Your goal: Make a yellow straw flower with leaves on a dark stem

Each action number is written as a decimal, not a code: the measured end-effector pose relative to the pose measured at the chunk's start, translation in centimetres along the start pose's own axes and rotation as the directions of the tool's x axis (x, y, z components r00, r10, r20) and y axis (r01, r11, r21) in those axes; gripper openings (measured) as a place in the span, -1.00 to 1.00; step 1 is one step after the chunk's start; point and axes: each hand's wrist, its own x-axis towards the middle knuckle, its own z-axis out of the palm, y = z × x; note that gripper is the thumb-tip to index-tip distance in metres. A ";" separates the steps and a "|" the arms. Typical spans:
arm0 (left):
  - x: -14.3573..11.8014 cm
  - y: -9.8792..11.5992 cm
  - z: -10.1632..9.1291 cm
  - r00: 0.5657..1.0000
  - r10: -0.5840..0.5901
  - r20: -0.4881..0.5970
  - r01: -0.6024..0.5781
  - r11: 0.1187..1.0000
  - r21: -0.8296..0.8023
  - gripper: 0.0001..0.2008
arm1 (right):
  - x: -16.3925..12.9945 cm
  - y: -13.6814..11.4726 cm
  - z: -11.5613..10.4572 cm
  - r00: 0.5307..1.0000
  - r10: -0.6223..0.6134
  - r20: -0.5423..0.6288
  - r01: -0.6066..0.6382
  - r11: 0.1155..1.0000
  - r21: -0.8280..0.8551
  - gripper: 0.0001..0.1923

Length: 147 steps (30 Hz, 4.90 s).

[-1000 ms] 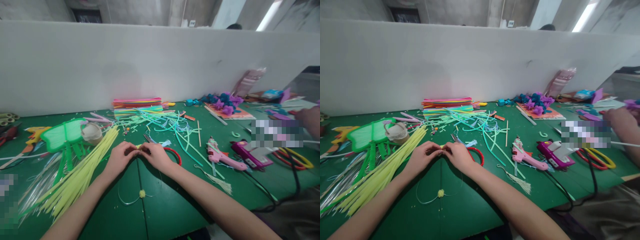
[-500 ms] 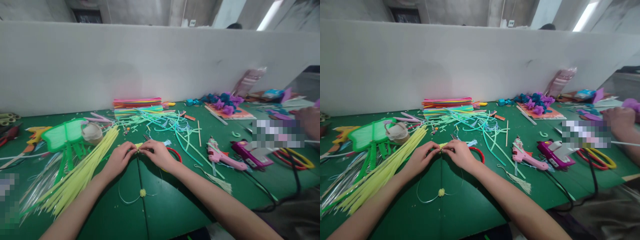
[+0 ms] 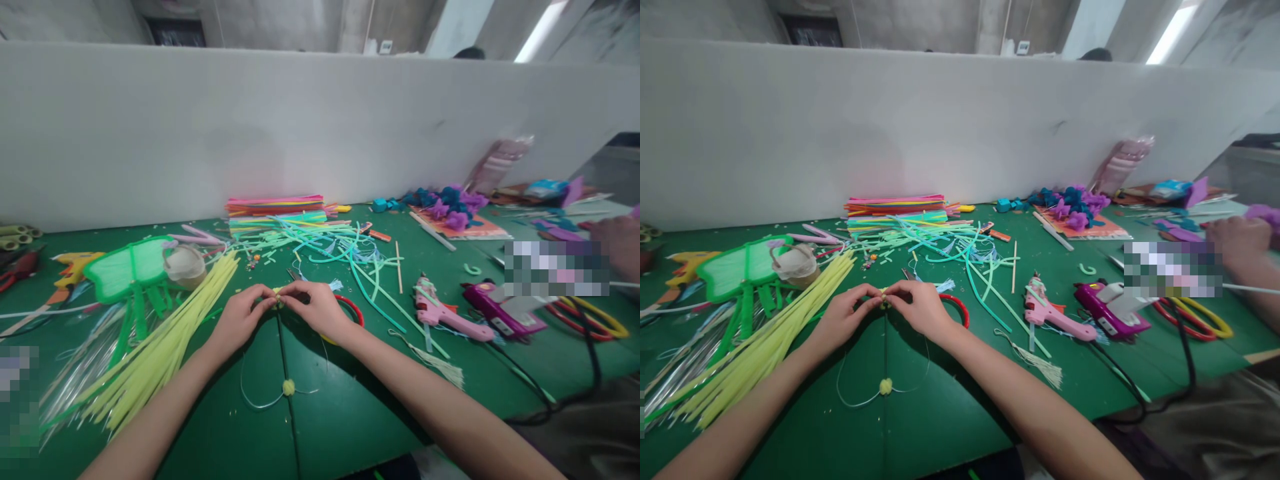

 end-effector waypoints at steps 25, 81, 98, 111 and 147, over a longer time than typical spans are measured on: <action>0.0 -0.5 0.2 0.998 -0.054 -0.014 0.053 0.998 -0.041 -0.77 | -0.3 -0.2 0.0 0.990 -0.138 0.022 0.139 0.972 -0.189 -0.90; 2.6 -2.2 -0.3 0.982 0.014 0.187 0.013 0.990 -0.144 -0.81 | 1.0 0.9 -0.5 0.973 -0.196 0.121 0.213 0.967 -0.142 -0.93; 2.1 -1.6 0.2 0.986 -0.083 0.144 0.103 0.985 -0.137 -0.71 | 1.4 0.9 -1.8 0.980 -0.088 0.177 0.116 0.981 -0.155 -0.95; 1.0 -0.4 0.6 0.998 -0.047 0.050 0.052 0.993 -0.108 -0.76 | 1.5 0.9 -2.6 0.970 -0.029 0.241 0.057 0.992 -0.110 -0.97; 0.3 -1.8 -2.5 0.983 -0.182 0.026 0.180 0.926 -0.330 -0.72 | 0.9 0.2 -2.7 0.980 -0.199 -0.010 0.181 0.912 -0.368 -0.98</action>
